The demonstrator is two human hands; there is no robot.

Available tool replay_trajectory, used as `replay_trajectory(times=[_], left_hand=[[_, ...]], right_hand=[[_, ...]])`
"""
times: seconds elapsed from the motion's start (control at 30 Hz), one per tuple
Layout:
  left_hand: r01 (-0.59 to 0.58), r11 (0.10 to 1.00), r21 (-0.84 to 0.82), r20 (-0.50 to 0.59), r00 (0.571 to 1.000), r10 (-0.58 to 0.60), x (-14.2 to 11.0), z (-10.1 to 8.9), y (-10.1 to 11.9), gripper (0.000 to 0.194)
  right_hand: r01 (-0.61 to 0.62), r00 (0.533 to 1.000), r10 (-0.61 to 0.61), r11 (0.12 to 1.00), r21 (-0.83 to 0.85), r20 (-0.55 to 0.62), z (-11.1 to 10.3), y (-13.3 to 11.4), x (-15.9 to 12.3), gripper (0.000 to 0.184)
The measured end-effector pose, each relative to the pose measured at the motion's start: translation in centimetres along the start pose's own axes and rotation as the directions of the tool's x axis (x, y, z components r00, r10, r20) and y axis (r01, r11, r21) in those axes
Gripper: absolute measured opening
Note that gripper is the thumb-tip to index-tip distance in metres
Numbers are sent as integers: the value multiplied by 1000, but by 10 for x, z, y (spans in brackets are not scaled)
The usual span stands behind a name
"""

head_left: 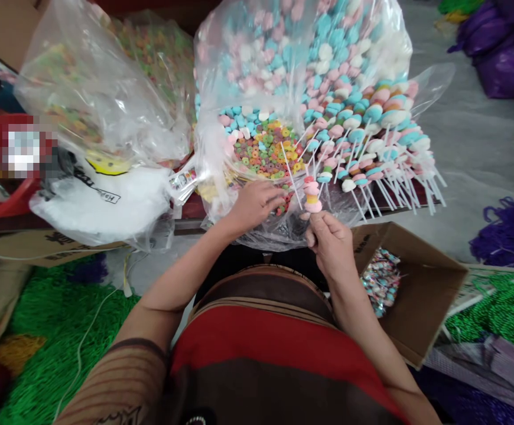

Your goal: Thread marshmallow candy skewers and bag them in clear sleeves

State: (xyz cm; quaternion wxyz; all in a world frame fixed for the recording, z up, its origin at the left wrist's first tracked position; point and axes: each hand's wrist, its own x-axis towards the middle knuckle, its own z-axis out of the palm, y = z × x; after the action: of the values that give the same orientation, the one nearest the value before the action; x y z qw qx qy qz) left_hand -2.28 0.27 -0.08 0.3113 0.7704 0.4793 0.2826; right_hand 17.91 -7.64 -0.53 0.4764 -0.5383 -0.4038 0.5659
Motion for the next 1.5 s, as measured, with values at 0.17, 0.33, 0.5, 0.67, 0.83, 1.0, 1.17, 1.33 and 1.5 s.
replay_trajectory(times=[0.17, 0.33, 0.5, 0.67, 0.83, 1.0, 1.17, 1.33, 1.5], left_hand=[[115, 974, 196, -217, 974, -71, 22, -26, -16, 25], [143, 836, 529, -12, 987, -161, 48, -22, -27, 18], [64, 749, 659, 98, 981, -170, 54, -17, -26, 22], [-41, 709, 704, 139, 987, -81, 36, -24, -28, 22], [-1, 779, 627, 56, 997, -43, 31, -23, -34, 19], [175, 983, -61, -81, 980, -180, 32, -31, -35, 4], [214, 588, -780, -21, 930, -367, 21, -25, -24, 25], [151, 518, -842, -58, 929, -365, 14, -9, -15, 31], [11, 714, -700, -217, 949, -228, 13, -5, -14, 29]], right_hand=[[-10, 1000, 10, 1000, 5, 0, 1, 2, 0, 43], [-18, 1000, 18, 999, 28, 1, 4, 4, 0, 43], [-6, 1000, 6, 1000, 23, -3, 2, 6, -1, 45], [10, 1000, -10, 1000, 18, -10, -1, 9, -2, 43], [8, 1000, -8, 1000, 6, 21, 3, 9, -2, 42], [39, 998, -37, 998, -43, 57, 6, 3, -3, 42], [51, 986, -26, 987, -149, 166, 17, -3, -1, 44], [66, 986, -25, 966, -249, 163, 24, -4, 2, 46], [44, 988, -4, 964, -261, 154, 21, -4, 0, 50]])
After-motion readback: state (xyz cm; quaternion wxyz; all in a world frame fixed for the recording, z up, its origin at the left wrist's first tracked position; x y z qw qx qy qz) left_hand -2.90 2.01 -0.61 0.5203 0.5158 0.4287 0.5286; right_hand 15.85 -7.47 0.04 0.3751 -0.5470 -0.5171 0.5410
